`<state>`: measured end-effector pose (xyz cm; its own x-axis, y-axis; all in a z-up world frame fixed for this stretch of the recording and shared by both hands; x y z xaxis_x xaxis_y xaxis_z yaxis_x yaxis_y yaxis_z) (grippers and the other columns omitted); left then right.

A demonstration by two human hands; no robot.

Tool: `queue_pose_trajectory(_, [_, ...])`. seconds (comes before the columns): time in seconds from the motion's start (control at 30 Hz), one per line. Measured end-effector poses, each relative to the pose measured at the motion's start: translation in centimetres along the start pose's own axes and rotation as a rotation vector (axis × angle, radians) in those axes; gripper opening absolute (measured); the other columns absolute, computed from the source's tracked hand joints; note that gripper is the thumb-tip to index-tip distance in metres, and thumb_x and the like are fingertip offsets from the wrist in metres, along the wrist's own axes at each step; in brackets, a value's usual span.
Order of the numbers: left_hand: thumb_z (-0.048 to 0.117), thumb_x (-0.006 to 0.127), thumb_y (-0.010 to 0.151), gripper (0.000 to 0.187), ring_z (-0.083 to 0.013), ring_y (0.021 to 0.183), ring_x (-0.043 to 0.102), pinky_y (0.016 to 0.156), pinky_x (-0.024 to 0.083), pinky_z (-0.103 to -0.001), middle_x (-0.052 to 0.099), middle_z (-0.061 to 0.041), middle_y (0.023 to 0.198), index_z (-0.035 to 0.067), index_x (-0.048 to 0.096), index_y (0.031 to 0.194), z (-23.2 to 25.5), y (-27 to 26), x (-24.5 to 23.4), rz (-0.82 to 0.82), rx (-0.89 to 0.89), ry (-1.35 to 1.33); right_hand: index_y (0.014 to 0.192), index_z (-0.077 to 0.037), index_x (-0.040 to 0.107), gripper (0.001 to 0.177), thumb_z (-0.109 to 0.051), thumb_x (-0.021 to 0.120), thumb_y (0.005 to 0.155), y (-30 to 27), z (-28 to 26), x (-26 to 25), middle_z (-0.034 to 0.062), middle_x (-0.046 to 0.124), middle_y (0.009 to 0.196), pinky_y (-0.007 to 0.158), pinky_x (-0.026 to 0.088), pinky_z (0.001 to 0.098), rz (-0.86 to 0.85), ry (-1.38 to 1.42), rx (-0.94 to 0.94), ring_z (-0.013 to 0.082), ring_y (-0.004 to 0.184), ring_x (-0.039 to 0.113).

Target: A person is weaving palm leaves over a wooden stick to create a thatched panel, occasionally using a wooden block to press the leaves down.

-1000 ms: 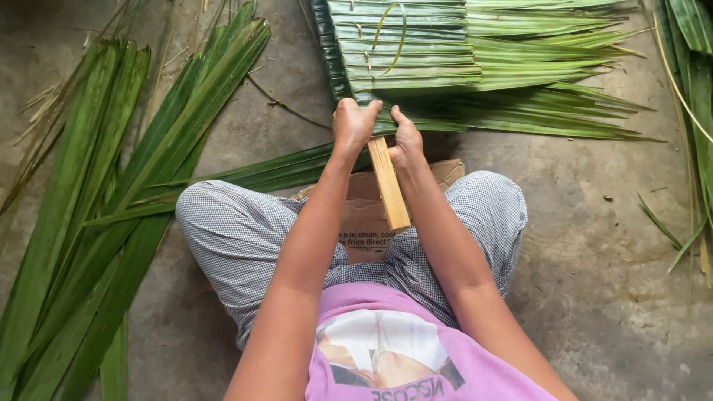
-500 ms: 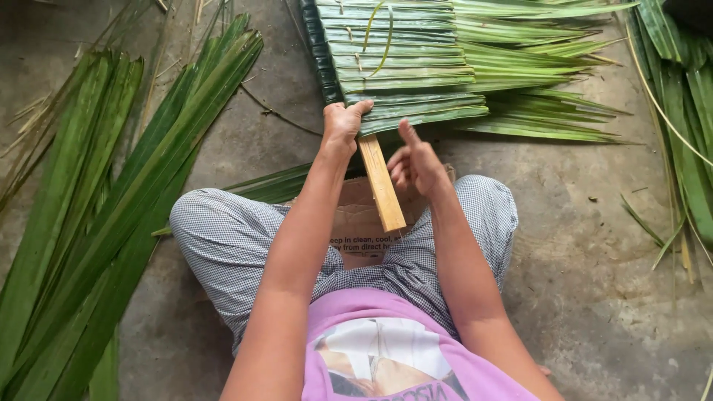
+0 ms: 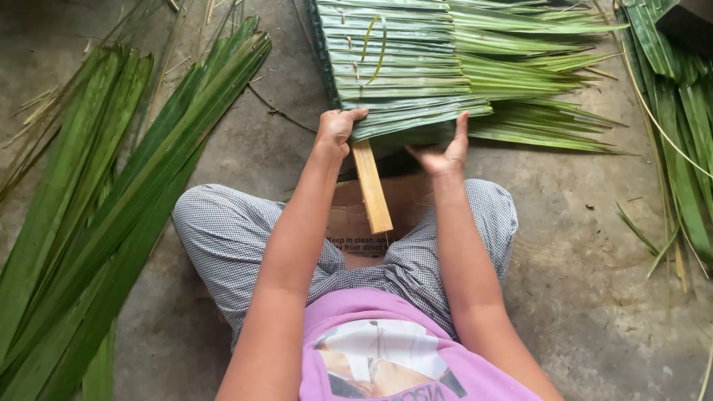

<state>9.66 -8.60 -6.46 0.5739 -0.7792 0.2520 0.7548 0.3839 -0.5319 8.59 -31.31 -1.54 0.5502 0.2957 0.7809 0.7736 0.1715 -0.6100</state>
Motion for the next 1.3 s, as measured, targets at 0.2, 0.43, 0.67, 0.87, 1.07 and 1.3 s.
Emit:
queue_pose_trajectory(0.2, [0.009, 0.095, 0.065, 0.050, -0.0305, 0.103, 0.071, 0.091, 0.057, -0.045, 0.073, -0.024, 0.102, -0.003, 0.074, 0.110, -3.6, 1.2, -1.8, -0.019, -0.086, 0.024, 0.142, -0.004, 0.051, 0.090, -0.044, 0.093, 0.073, 4.5, -5.9, -2.2, 0.0214, 0.054, 0.143, 0.111, 0.036, 0.0794, -0.030, -0.133, -0.278, 0.0456, 0.133, 0.052])
queue_pose_trajectory(0.43, [0.012, 0.095, 0.071, 0.038, -0.0303, 0.083, 0.078, 0.071, 0.065, -0.043, 0.076, -0.017, 0.088, 0.006, 0.076, 0.102, -6.4, 3.2, -3.4, -0.117, -0.145, -0.061, 0.157, 0.000, 0.020, 0.141, -0.055, 0.110, 0.062, 6.0, -12.2, -5.2, 0.0305, 0.027, 0.156, 0.113, 0.015, 0.0791, 0.308, -0.514, -0.734, 0.0486, 0.146, 0.029])
queue_pose_trajectory(0.67, [0.014, 0.095, 0.073, 0.034, -0.0285, 0.079, 0.079, 0.068, 0.066, -0.040, 0.077, -0.015, 0.084, 0.007, 0.076, 0.101, -7.2, 3.3, -4.1, -0.125, -0.111, -0.060, 0.146, 0.002, 0.048, 0.116, -0.060, 0.097, 0.061, 7.4, -9.1, -6.5, 0.0296, 0.053, 0.146, 0.114, 0.039, 0.0703, 0.154, -0.266, -0.375, 0.0482, 0.136, 0.052])
queue_pose_trajectory(0.87, [0.015, 0.096, 0.075, 0.034, -0.0267, 0.077, 0.078, 0.066, 0.067, -0.040, 0.076, -0.016, 0.083, 0.005, 0.077, 0.101, -6.1, 1.9, -4.2, -0.141, -0.049, -0.092, 0.149, 0.002, 0.041, 0.114, -0.054, 0.094, 0.065, 6.0, -2.0, -4.5, 0.0285, 0.051, 0.146, 0.112, 0.041, 0.0687, 0.239, -0.360, -0.222, 0.0453, 0.133, 0.054])
queue_pose_trajectory(1.07, [0.018, 0.095, 0.077, 0.032, -0.0232, 0.074, 0.078, 0.066, 0.067, -0.038, 0.075, -0.013, 0.080, 0.004, 0.076, 0.099, -5.4, 0.8, -4.3, -0.182, -0.005, -0.102, 0.125, 0.007, 0.057, 0.084, -0.037, 0.100, 0.068, 8.9, -3.7, -8.3, 0.0289, 0.069, 0.114, 0.079, 0.060, 0.0705, 0.334, -0.501, -0.446, 0.0463, 0.100, 0.074])
queue_pose_trajectory(1.3, [0.019, 0.094, 0.078, 0.031, -0.0225, 0.073, 0.078, 0.065, 0.067, -0.038, 0.076, -0.013, 0.079, 0.004, 0.076, 0.098, -5.2, 0.0, -4.0, -0.190, 0.012, -0.127, 0.105, 0.007, 0.067, 0.058, -0.022, 0.101, 0.068, 12.8, -5.7, -11.9, 0.0254, 0.074, 0.096, 0.069, 0.065, 0.0579, 0.338, -0.474, -0.613, 0.0411, 0.085, 0.077])
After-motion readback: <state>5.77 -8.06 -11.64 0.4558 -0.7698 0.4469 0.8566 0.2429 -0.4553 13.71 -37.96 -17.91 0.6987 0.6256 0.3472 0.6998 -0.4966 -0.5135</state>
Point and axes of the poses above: each hand's wrist, its own y-axis towards the middle knuckle, its own x-axis out of the palm, z = x × y, the point moved 5 cm from there along y, towards the middle knuckle
